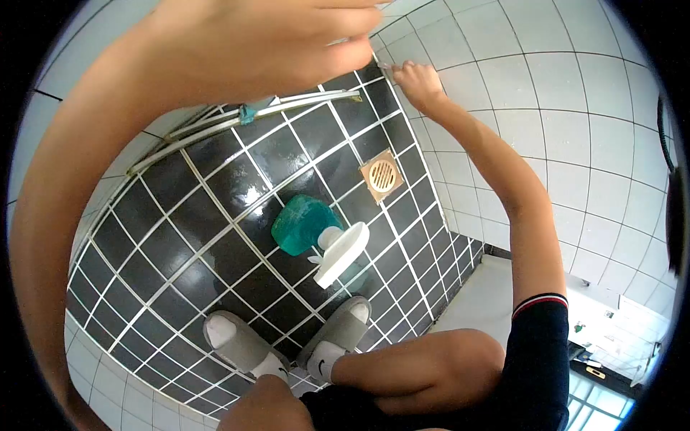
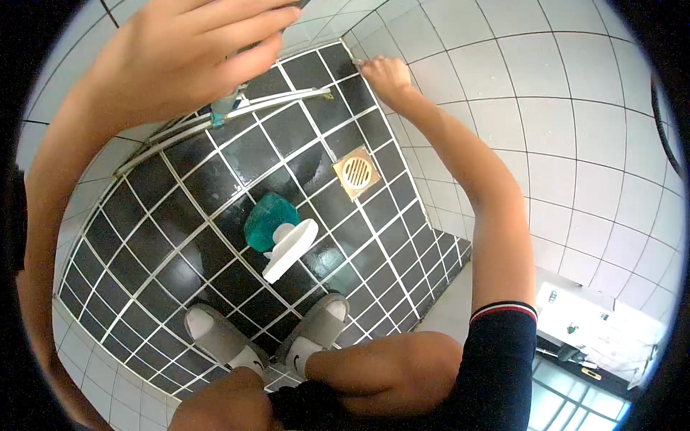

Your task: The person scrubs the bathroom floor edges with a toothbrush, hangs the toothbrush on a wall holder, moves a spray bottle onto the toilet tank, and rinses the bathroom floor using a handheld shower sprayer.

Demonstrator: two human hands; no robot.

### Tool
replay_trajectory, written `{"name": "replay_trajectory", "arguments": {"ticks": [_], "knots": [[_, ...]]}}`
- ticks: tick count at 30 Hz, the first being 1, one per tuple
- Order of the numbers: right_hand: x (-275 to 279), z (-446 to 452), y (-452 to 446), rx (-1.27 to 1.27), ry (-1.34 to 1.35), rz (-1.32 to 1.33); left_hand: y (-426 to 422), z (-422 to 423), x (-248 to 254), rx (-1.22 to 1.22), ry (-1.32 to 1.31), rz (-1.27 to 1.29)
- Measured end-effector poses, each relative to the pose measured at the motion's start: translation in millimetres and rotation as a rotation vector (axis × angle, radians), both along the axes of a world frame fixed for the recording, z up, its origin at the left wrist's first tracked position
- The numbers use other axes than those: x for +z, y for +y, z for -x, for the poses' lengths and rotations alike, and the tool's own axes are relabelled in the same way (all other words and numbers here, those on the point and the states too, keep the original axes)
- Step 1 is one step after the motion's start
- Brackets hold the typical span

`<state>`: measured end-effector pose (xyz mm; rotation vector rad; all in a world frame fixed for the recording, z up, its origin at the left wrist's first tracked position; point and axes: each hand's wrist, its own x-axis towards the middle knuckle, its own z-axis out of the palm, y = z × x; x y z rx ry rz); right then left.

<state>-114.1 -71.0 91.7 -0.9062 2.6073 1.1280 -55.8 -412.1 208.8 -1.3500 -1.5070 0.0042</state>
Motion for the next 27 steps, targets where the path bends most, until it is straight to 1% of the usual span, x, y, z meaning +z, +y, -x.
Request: {"name": "replay_trajectory", "arguments": {"ticks": [2, 6, 7, 9, 11, 12, 14, 15, 17, 18, 20, 21, 23, 25, 26, 27], "knots": [[-5.5, -21.5, 10.8, 0.03, -0.022, -0.044, -8.5, -9.9, -11.8, -0.001, -0.003, -0.012], [7.8, -51.3, 36.3, 0.108, -0.122, -0.166, -19.8, -29.9, -26.1, 0.03, -0.029, -0.038], [10.3, -50.8, 41.1, 0.151, -0.148, -0.218, -26.8, -33.0, -21.9, 0.042, -0.061, 0.029], [12.5, -31.3, 34.7, 0.146, -0.142, -0.23, -33.9, -35.9, -19.6, 0.055, -0.084, 0.094], [10.1, -5.0, 14.8, 0.231, -0.003, -0.066, -37.4, -36.1, -21.6, 0.074, -0.129, 0.06], [0.5, 9.6, 4.1, 0.231, -0.002, -0.064, -39.2, -35.9, -22.0, 0.08, -0.143, 0.05], [-17.2, 31.4, -11.6, 0.115, 0.019, -0.091, -42.9, -34.7, -20.1, 0.046, -0.092, 0.044], [-20.1, 28.1, -9.4, 0.108, 0.018, -0.09, -43.3, -35.3, -19.1, 0.031, -0.074, 0.042], [-23.7, 18.8, -3.8, 0.155, 0.047, -0.114, -44.6, -52.9, -18.4, 0.135, -0.247, 0.057], [-26.1, 13.0, 3.6, 0.122, 0.077, -0.067, -45.2, -64.2, -17.3, 0.195, -0.331, 0.059], [-23.1, 5.7, 17.4, 0.159, 0.075, -0.075, -45.7, -81.3, -17.2, 0.313, -0.509, 0.058], [-21.1, 6.8, 20.4, 0.181, 0.082, -0.071, -46.4, -83.4, -18.1, 0.32, -0.503, 0.052], [-19.9, 27.4, 10.9, 0.194, 0.115, -0.034, -48.6, -80.9, -20.2, 0.326, -0.598, 0.107], [-7.1, 32.4, -1.0, 0.185, 0.135, -0.018, -47.7, -76.6, -15.9, 0.308, -0.592, 0.152], [-2.9, 30.4, -0.9, 0.232, 0.168, -0.08, -46.8, -75.2, -14.3, 0.309, -0.592, 0.186], [6.2, 28.1, 1.7, 0.228, 0.17, -0.085, -44.2, -75.9, -14.5, 0.304, -0.589, 0.183]]}}
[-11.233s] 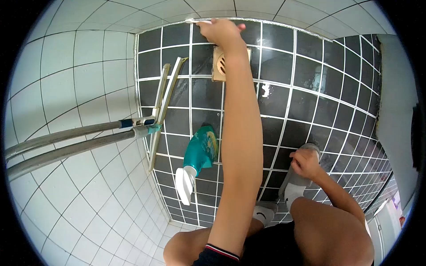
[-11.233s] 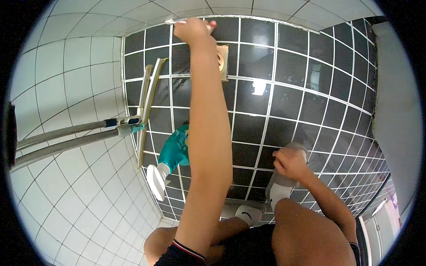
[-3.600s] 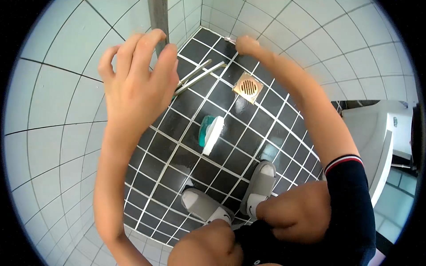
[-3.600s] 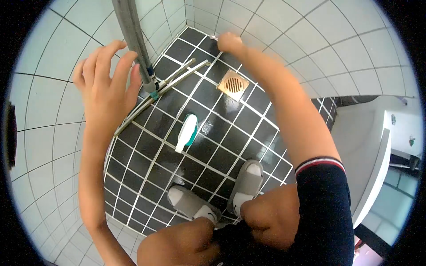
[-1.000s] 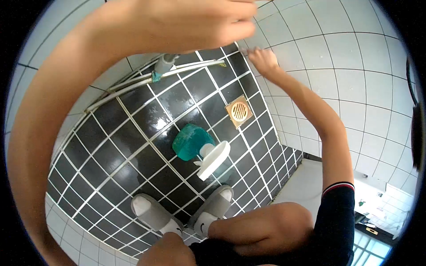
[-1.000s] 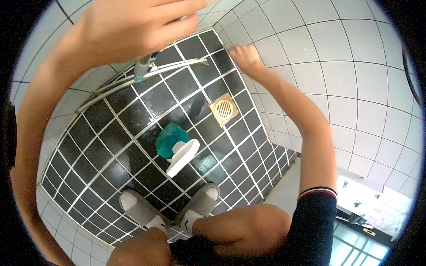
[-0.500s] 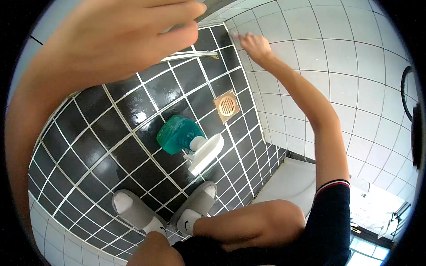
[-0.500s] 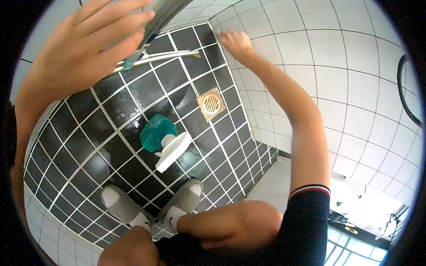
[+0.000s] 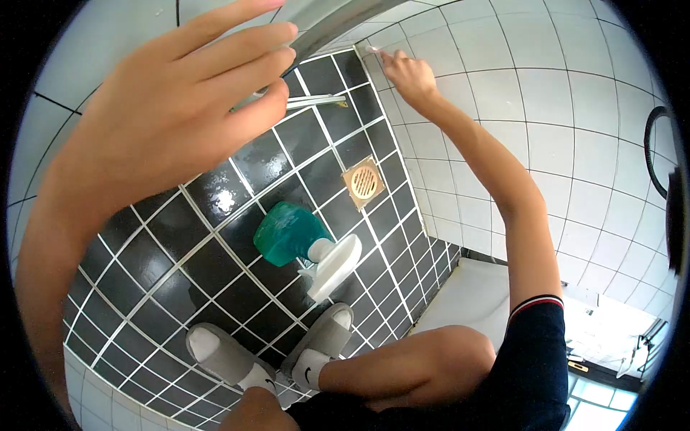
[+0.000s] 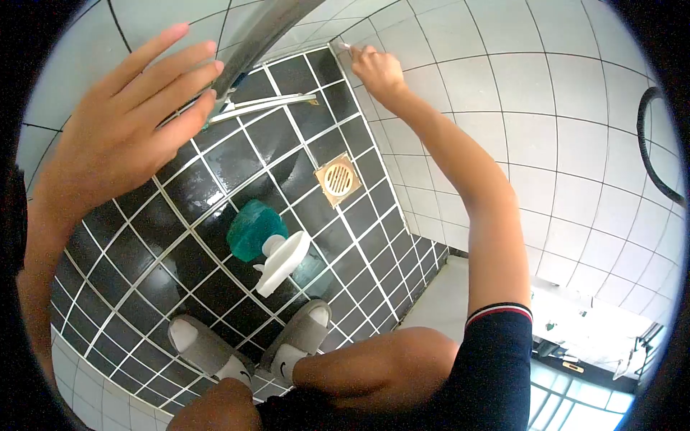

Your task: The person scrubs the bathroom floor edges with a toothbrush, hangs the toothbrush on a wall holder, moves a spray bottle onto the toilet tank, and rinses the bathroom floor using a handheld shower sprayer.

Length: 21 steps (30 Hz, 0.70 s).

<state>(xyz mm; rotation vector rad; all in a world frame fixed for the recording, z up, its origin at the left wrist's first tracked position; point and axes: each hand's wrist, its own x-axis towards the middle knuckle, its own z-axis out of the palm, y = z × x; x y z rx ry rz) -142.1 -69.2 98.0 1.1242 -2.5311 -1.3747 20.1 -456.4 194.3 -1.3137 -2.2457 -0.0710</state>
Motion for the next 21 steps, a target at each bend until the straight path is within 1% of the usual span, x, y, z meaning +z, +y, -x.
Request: {"name": "replay_trajectory", "arguments": {"ticks": [2, 3, 5, 6, 8, 10, 11, 12, 14, 15, 17, 18, 20, 21], "knots": [[29.5, -6.2, 1.0, -0.015, 0.06, 0.053, 4.7, -3.0, -4.6, 0.038, 0.0, -0.106], [46.7, -9.7, -5.4, -0.008, 0.061, 0.047, 5.0, -2.6, -10.0, 0.045, 0.002, -0.113], [74.7, -18.6, -13.0, -0.127, 0.129, 0.106, 6.2, -5.0, -23.2, 0.027, -0.027, -0.163], [67.8, -21.6, -8.5, -0.132, 0.135, 0.1, 8.7, -5.3, -25.1, 0.02, -0.022, -0.169], [28.7, -30.7, 5.5, -0.083, 0.132, -0.066, 10.5, -4.1, -20.9, 0.0, -0.041, -0.219], [0.9, -28.5, 23.3, -0.047, -0.002, -0.128, 13.3, -2.6, -7.3, -0.001, -0.005, -0.227], [15.6, -26.2, 17.7, -0.103, 0.045, 0.003, 13.9, -2.6, -3.9, 0.007, 0.003, -0.244], [38.1, -19.4, 13.8, -0.093, 0.046, -0.001, 12.6, -2.8, -3.3, 0.016, 0.005, -0.248], [87.8, -16.1, 12.2, 0.073, 0.315, 0.195, 15.2, -6.1, -3.5, 0.057, -0.001, -0.327], [107.5, -18.2, 5.1, 0.071, 0.319, 0.181, 17.0, -7.9, -4.4, 0.053, 0.002, -0.339], [135.8, -27.4, -9.1, -0.158, 0.376, 0.246, 13.7, -10.3, -6.7, 0.063, -0.033, -0.297], [127.6, -35.0, -2.5, -0.158, 0.382, 0.246, 13.5, -12.2, -5.9, 0.062, -0.027, -0.299], [90.9, -44.8, 20.8, -0.046, 0.365, 0.097, 12.3, -14.3, -2.8, 0.05, -0.019, -0.251], [81.1, -45.7, 23.7, -0.047, 0.369, 0.097, 11.5, -16.6, -1.3, 0.049, -0.014, -0.252]]}}
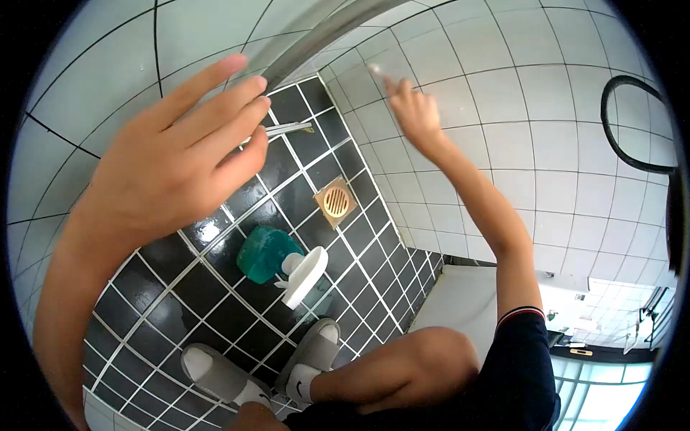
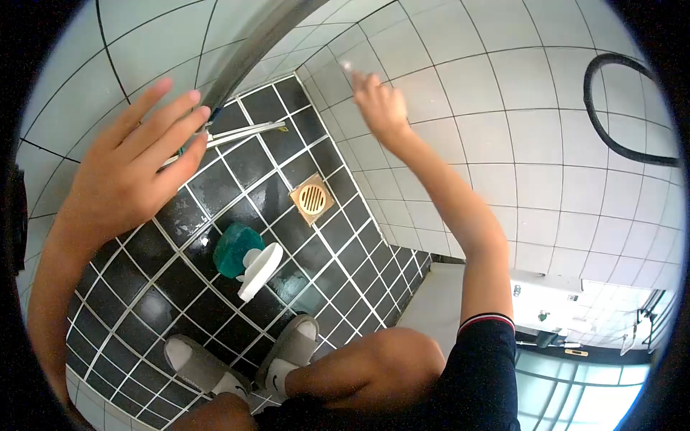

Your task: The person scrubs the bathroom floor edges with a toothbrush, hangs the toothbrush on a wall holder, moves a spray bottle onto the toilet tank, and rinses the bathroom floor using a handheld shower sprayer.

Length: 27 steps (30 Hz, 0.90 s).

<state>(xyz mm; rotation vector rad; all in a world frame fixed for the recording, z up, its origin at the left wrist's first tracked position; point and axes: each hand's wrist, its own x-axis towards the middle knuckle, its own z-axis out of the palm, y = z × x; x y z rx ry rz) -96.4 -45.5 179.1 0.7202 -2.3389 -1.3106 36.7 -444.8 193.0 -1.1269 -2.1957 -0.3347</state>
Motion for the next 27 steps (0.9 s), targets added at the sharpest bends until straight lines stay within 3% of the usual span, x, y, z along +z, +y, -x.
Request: {"name": "replay_trajectory", "arguments": {"ticks": [3, 5, 8, 12, 15, 19, 21, 23, 27], "knots": [[6.5, 5.8, 1.7, -0.112, -0.172, 0.0, -1.8, -0.5, 7.2, 0.009, 0.011, 0.053], [56.6, 14.0, -2.1, 0.054, 0.034, 0.147, -0.5, -2.9, 8.7, 0.059, -0.033, 0.039], [75.2, 12.4, -24.2, -0.036, 0.062, 0.172, 2.4, -2.0, 10.6, 0.042, -0.029, 0.084], [-29.4, 0.3, -5.5, -0.083, -0.15, -0.018, 9.6, -4.3, 21.5, 0.024, -0.007, 0.062], [-7.1, -4.4, -10.6, -0.114, -0.146, 0.103, 10.0, -7.9, 29.2, 0.038, -0.015, 0.05], [75.7, 10.8, -38.3, -0.113, 0.003, 0.356, 3.3, -12.6, 26.3, 0.057, -0.028, 0.055], [35.8, 5.6, -28.8, -0.057, 0.075, 0.383, -1.5, -12.8, 26.9, 0.061, -0.033, 0.114], [-21.8, -2.4, -15.8, -0.123, -0.067, 0.221, -2.6, -15.2, 30.1, 0.094, -0.037, 0.129], [-44.1, -13.0, -20.0, -0.184, -0.244, 0.21, -3.4, -22.5, 34.7, 0.071, -0.036, 0.136]]}}
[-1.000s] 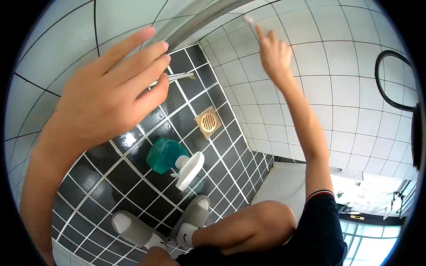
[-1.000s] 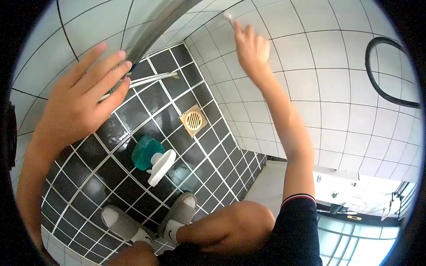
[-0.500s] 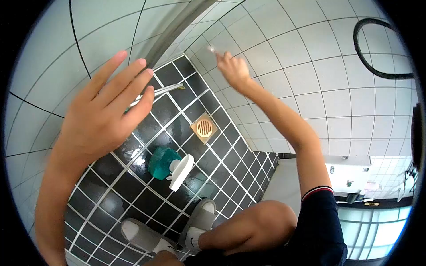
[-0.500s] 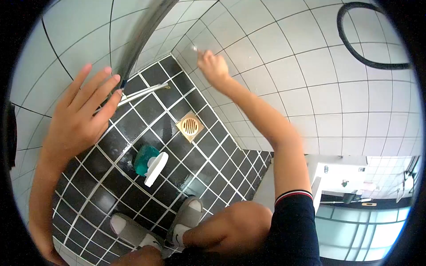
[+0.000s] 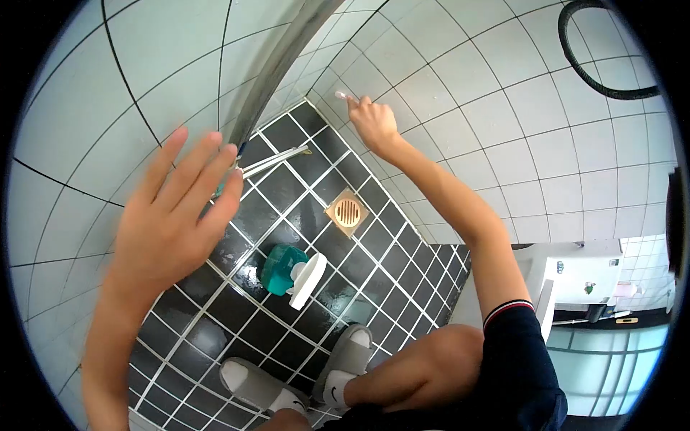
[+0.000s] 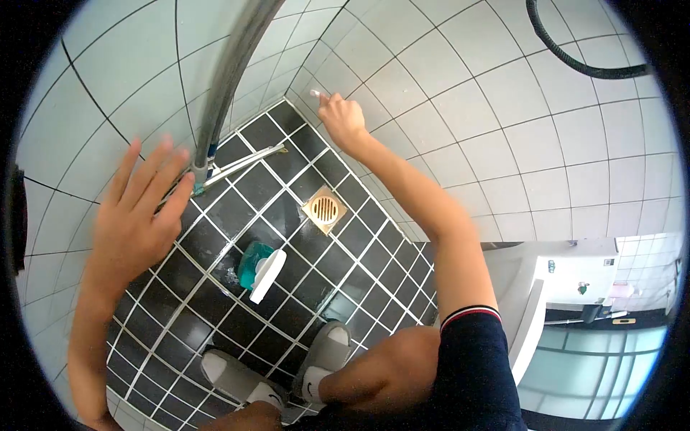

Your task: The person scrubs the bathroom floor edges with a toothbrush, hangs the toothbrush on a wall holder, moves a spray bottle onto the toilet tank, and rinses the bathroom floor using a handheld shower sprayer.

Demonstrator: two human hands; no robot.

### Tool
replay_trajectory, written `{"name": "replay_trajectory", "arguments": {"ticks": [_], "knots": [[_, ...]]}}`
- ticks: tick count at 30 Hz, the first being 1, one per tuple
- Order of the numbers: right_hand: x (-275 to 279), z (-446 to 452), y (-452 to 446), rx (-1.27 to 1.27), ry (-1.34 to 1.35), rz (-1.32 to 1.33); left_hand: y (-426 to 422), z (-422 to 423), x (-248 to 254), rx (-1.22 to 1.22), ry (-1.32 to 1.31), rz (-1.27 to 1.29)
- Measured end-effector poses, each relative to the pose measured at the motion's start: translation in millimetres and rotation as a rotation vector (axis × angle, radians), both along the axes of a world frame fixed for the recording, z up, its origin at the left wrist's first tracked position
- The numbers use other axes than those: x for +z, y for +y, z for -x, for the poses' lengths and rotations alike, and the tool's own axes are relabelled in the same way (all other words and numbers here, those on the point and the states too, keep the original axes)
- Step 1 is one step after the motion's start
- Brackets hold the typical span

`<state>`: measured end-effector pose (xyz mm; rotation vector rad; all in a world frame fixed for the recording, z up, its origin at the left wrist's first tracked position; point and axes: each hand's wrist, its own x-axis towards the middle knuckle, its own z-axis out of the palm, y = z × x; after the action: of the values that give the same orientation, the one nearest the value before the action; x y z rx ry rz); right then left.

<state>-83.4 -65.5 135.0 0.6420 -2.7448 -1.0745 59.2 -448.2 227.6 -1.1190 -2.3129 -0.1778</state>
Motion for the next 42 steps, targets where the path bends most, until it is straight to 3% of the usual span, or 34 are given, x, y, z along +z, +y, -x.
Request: {"name": "replay_trajectory", "arguments": {"ticks": [3, 11, 16, 20, 22, 26, 28, 29, 31, 34, 36, 38, 42], "knots": [[21.1, 0.3, -5.2, -0.047, -0.017, 0.021, -1.5, -5.9, 3.5, -0.023, -0.013, 0.043], [83.6, 9.0, -3.4, -0.033, 0.271, 0.28, 13.6, -9.1, 9.1, -0.021, 0.007, -0.007], [-2.2, 4.2, 1.6, -0.075, 0.049, 0.197, 20.2, -16.6, 13.7, -0.035, -0.01, 0.01], [-4.3, 15.3, -14.8, -0.094, -0.046, 0.24, 17.0, -23.3, 20.6, 0.002, -0.069, 0.037], [5.0, 27.2, -11.9, -0.042, 0.093, 0.307, 12.0, -26.2, 22.9, 0.005, -0.057, 0.061], [-18.7, 17.0, -18.9, -0.163, 0.003, 0.354, 6.9, -34.1, 22.0, 0.087, -0.048, 0.11], [-47.1, 9.1, -33.3, -0.425, -0.184, 0.589, 4.8, -36.3, 21.3, 0.089, -0.047, 0.129], [-64.2, 8.4, -39.9, -0.428, -0.195, 0.604, 4.2, -37.9, 20.5, 0.092, -0.049, 0.128], [-98.8, 15.8, -53.9, -0.811, -0.285, 1.026, 3.6, -40.7, 19.1, 0.093, -0.063, 0.146], [-140.5, 31.8, -76.9, -0.798, -0.2, 1.264, 1.6, -43.8, 16.2, 0.089, -0.109, 0.168], [-135.2, 23.9, -97.0, -0.713, -0.179, 1.265, 1.2, -42.9, 13.4, 0.086, -0.148, 0.182], [-126.3, 13.0, -112.2, -0.781, -0.18, 1.296, 1.2, -42.4, 11.7, 0.092, -0.146, 0.194], [-111.5, -0.5, -96.2, -0.538, -0.288, 1.052, 6.6, -41.7, 10.6, 0.094, -0.134, 0.167]]}}
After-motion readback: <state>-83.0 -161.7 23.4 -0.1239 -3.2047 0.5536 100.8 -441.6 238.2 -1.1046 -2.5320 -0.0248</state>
